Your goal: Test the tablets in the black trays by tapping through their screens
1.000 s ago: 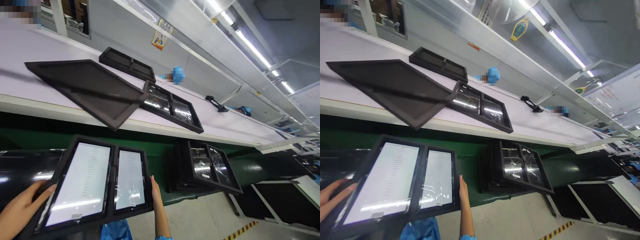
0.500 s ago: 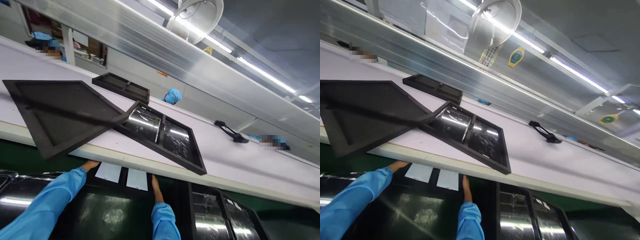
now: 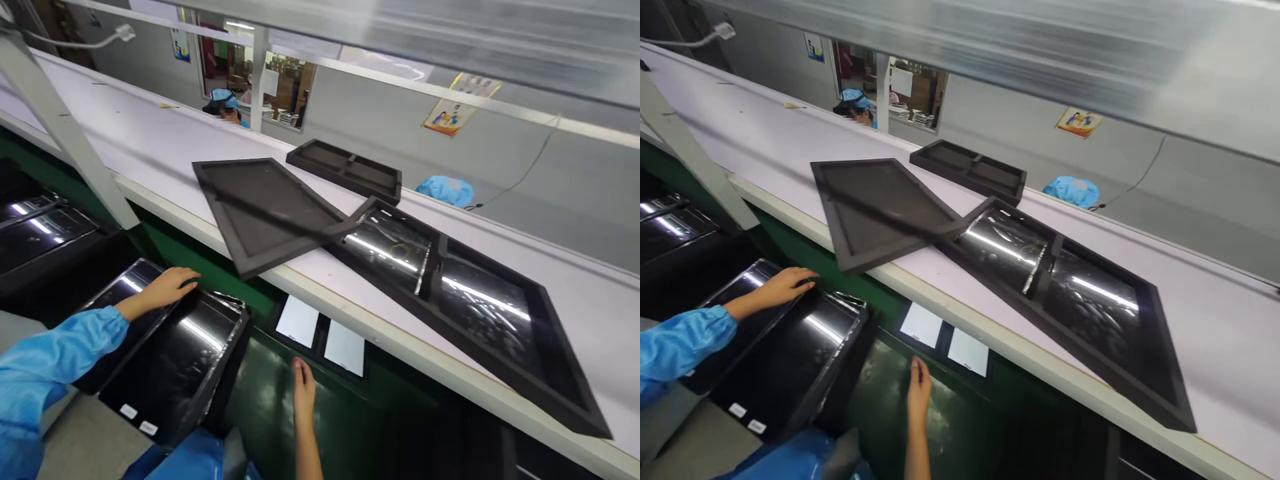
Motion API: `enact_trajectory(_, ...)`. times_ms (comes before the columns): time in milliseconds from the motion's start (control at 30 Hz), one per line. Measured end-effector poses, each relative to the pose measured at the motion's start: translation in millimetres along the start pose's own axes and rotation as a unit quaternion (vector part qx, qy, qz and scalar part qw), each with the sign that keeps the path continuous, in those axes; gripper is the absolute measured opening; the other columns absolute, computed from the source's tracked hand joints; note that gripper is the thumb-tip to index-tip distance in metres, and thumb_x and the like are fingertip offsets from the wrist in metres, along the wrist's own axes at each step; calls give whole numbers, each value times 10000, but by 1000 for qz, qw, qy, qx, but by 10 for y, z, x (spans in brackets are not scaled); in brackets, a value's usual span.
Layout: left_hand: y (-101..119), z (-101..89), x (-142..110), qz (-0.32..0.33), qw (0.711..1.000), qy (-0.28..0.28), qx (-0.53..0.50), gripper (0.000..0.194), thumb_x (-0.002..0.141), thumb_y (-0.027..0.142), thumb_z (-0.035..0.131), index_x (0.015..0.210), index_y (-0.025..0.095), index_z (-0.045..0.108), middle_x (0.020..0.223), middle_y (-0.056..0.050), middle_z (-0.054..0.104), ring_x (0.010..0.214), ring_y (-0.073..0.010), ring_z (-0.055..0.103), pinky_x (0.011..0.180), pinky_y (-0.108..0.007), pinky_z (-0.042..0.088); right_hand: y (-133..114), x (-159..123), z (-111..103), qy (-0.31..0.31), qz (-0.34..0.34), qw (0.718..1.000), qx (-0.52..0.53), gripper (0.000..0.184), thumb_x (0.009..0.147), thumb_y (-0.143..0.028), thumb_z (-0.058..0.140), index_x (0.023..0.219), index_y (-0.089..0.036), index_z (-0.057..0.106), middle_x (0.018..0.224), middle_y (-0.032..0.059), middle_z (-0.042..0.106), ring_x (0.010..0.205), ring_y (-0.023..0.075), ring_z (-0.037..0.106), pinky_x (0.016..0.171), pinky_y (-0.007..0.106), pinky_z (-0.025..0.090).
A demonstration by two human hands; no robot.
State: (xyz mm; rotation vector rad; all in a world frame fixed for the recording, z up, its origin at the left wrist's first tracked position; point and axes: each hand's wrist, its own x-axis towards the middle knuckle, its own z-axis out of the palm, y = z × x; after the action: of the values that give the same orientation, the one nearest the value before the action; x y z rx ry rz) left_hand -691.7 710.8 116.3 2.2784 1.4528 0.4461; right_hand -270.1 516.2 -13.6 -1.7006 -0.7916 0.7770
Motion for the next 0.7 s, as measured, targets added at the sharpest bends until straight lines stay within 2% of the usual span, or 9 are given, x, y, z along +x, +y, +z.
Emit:
enact_trajectory(67,-326,-118,-307,14,999,1,46,488,899,503,402,1157,200,686,1227,-103,670,1163,-241,593,1073,-371,399,-304,-506,440,-59,-17,998,20,486,801,-619,592,977,-196,753,1100,118,732,1107,300,648,1029,429,467)
enact_trajectory(167,-575,-100,-534,30,998,9,49,497,929,495,381,1219,200,657,1322,-100,616,1235,-239,538,1108,-381,355,-799,-1038,1008,-85,-101,991,5,378,894,-511,553,1067,-228,734,1319,110,623,1268,279,542,1112,447,389)
enact_trajectory(233,-625,-54,-530,37,998,22,35,525,940,513,365,1269,195,623,1360,-108,586,1271,-255,504,1133,-420,316,-1027,-1195,1308,-79,-140,986,-43,361,904,-461,562,1153,-241,704,1432,105,526,1353,283,456,1147,481,339)
enact_trajectory(300,-620,-22,-440,50,998,20,20,536,932,526,379,1291,197,604,1376,-114,570,1293,-274,478,1147,-451,285,-1130,-1219,1534,-50,-148,983,-99,417,895,-438,575,1249,-232,654,1496,118,451,1405,295,386,1162,511,308)
enact_trajectory(400,-551,-3,-263,75,997,1,14,511,915,512,409,1251,187,614,1317,-132,588,1252,-293,493,1119,-457,307,-1116,-1127,1744,3,-134,978,-161,471,872,-413,588,1281,-182,622,1516,156,414,1423,311,355,1165,520,294)
enact_trajectory(467,-494,3,-179,83,996,0,19,447,905,471,414,1161,181,636,1214,-135,613,1175,-297,528,1057,-444,360,-1070,-1059,1824,30,-124,976,-177,446,860,-392,588,1241,-164,632,1488,173,443,1397,309,391,1155,508,308)
enact_trajectory(567,-435,29,-134,92,995,11,31,353,892,400,395,1027,178,634,1081,-129,617,1060,-299,558,956,-440,410,-1020,-1009,1897,67,-115,977,-169,402,844,-372,586,1181,-161,638,1432,178,499,1338,297,461,1129,495,343)
enact_trajectory(700,-439,96,-146,118,991,8,56,318,898,336,333,925,164,600,939,-130,599,950,-293,564,897,-431,428,-986,-1035,1936,83,-118,980,-140,383,825,-357,604,1158,-171,637,1426,165,515,1333,283,471,1132,486,342)
